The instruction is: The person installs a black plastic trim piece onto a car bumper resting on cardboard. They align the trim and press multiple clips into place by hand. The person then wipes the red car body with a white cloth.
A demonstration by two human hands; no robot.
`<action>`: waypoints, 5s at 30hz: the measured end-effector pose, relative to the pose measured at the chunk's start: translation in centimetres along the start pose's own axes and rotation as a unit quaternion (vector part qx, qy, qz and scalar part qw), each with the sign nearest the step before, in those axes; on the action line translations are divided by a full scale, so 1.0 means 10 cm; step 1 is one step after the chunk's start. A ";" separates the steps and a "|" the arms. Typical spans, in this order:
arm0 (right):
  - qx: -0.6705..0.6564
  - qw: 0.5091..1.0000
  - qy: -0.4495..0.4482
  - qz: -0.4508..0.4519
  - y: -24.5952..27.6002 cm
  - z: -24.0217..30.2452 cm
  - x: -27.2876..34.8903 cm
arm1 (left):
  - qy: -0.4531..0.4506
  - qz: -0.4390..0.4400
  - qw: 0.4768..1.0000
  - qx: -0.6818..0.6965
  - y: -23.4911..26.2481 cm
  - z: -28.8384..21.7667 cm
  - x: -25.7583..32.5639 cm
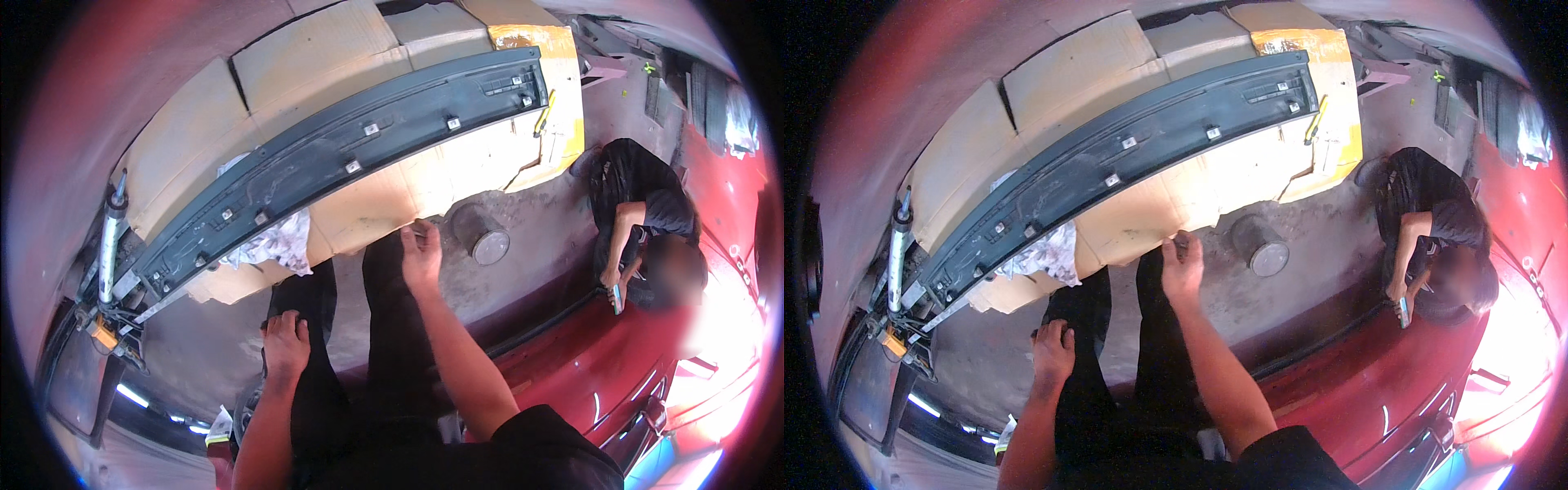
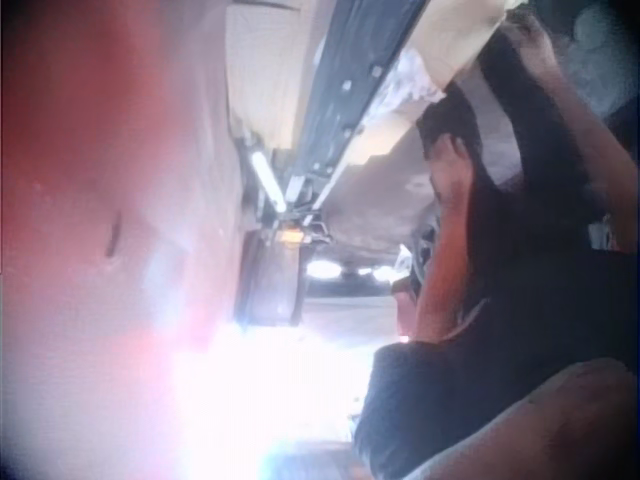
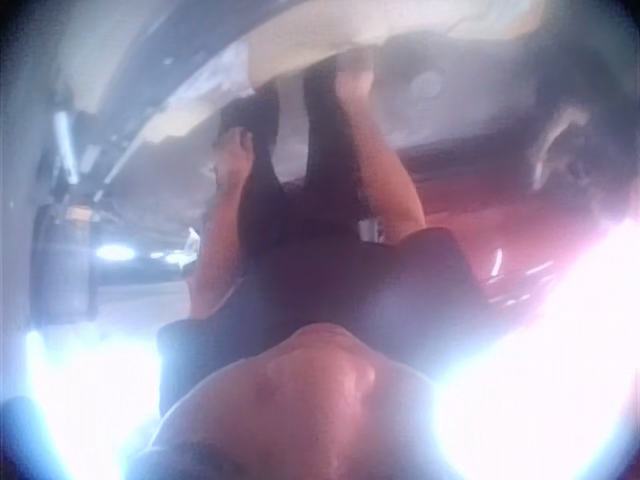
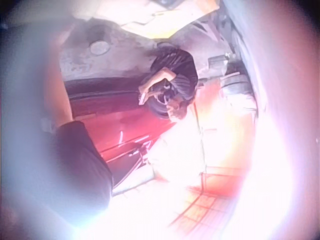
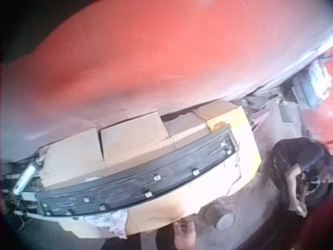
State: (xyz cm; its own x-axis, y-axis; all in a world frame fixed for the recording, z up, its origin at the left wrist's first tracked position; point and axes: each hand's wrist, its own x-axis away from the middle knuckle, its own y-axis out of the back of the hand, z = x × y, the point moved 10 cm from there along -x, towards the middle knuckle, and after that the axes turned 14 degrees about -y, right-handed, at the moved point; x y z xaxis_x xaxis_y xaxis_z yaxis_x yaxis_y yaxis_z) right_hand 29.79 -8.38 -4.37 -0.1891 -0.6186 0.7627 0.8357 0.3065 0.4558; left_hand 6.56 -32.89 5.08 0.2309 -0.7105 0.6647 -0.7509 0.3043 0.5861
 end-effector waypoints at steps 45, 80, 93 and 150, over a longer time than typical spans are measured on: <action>0.645 0.761 0.047 -0.049 -1.60 0.44 0.01 | 0.080 0.017 0.997 0.012 0.41 1.25 -0.36; 0.638 0.757 0.119 -0.075 -1.66 0.51 0.15 | 0.211 -0.108 0.971 0.025 0.33 2.71 -0.47; 0.400 0.888 0.203 -0.101 -2.12 0.52 1.29 | 0.124 -0.081 0.988 0.033 0.34 2.68 -0.49; -0.384 0.916 0.079 0.084 0.61 0.49 2.08 | -0.118 -0.337 0.929 -0.101 1.90 0.46 -1.41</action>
State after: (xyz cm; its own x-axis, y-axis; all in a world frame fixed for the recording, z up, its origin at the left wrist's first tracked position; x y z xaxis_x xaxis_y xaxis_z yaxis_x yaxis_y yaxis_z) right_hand 28.41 -15.89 16.53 0.0024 -0.7254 0.6883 0.9739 -0.1544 -0.1662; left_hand -13.77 -20.03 4.71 0.4468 -0.8946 0.0096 -0.3478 -0.1638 0.9232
